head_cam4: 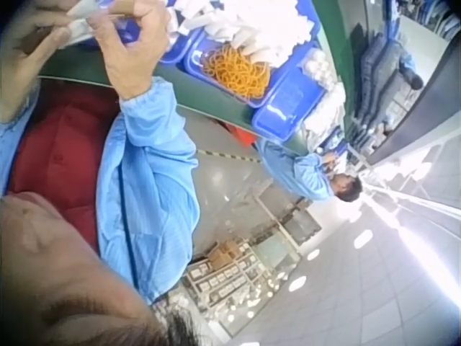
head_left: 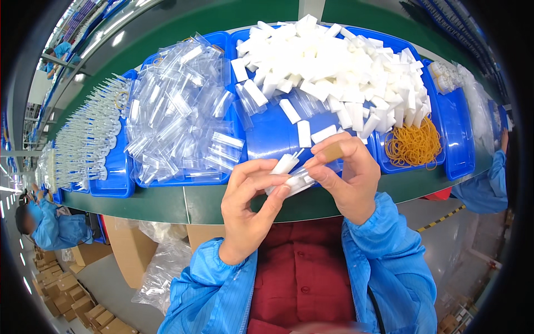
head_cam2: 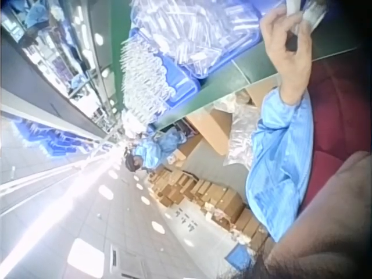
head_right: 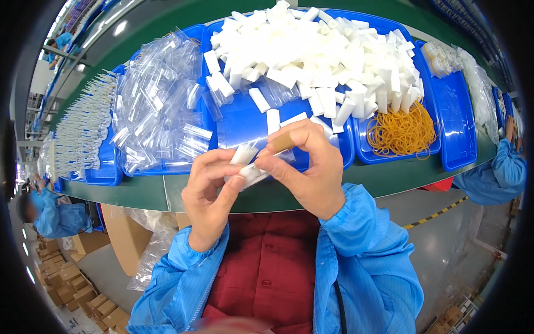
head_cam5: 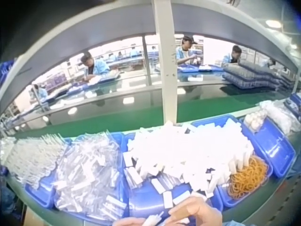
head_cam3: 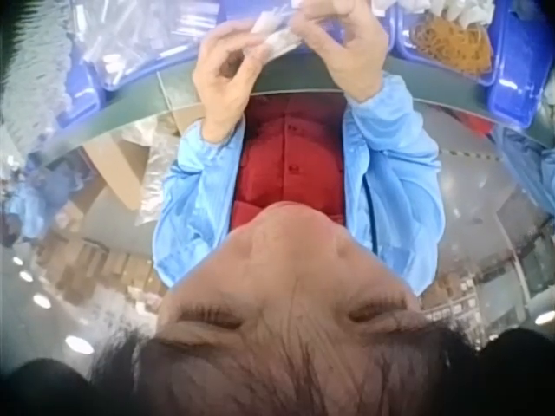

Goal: The person attaches foam pieces onto plastic stems, bundles the assembled parts together by hand using a rubber band, and repeats assembling foam pieces onto additional stems.

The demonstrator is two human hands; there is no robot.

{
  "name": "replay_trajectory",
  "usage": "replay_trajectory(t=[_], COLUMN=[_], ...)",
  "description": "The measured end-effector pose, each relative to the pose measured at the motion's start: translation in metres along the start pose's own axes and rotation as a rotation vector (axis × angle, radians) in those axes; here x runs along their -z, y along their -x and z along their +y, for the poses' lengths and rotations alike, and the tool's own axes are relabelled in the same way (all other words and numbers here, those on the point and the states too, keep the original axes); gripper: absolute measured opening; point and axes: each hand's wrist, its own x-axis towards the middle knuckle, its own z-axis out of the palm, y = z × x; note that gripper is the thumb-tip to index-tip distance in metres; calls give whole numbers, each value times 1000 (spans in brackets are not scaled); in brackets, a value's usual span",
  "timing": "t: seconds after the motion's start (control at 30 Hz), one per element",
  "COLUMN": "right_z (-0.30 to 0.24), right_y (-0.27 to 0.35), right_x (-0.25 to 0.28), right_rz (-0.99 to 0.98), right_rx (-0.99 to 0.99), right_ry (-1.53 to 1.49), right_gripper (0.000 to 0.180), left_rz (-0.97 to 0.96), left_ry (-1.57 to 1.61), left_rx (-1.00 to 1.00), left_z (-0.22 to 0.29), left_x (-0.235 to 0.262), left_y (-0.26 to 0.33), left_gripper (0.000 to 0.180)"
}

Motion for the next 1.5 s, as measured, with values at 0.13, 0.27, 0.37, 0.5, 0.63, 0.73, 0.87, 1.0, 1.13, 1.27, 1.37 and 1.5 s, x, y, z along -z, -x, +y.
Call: replay_trajectory(t=[0.13,0.27,0.37,0.5,0.63,0.73,0.87,1.0,1.13,1.27,1.37,1.5], right_z=[-4,-6,-8,-4,-5,-5,-2,-8,-10,-3,-4,-6], right_y=[3,-4,-1,5,9,6,4,-1,-1,-2,0,13], right_x=[2,10,10,6,5,6,10,16,18,19,20,11], right_rz=[35,-80,-94,-38,-8,41,-36,-93,-17,-23,-44,-133], right_rx=[10,-21,-65,66,81,-13,63,85,251,-141,-98,33], right_ry=[11,117,98,120,167,136,175,278,511,-56,-33,83], right_gripper=[24,21,21,21,22,21,20,19,19,20,22,29], left_rz=[-108,-78,-80,-40,-18,-15,14,-36,-110,-147,-188,-185], left_ry=[-158,-133,-203,-184,-318,-319,-294,-292,-254,209,28,-111], left_rx=[-135,-113,-143,-69,-216,-225,-165,-177,-123,71,-72,-163], left_z=[8,6,8,11,12,13,8,14,16,21,10,9], left_x=[-2,-3,-1,-6,-8,-9,-7,-5,-1,10,16,11], left_y=[-3,-4,-4,-7,-5,-3,-6,-3,-6,-3,1,4], left_gripper=[19,19,18,17,20,22,21,23,28,32,35,34])
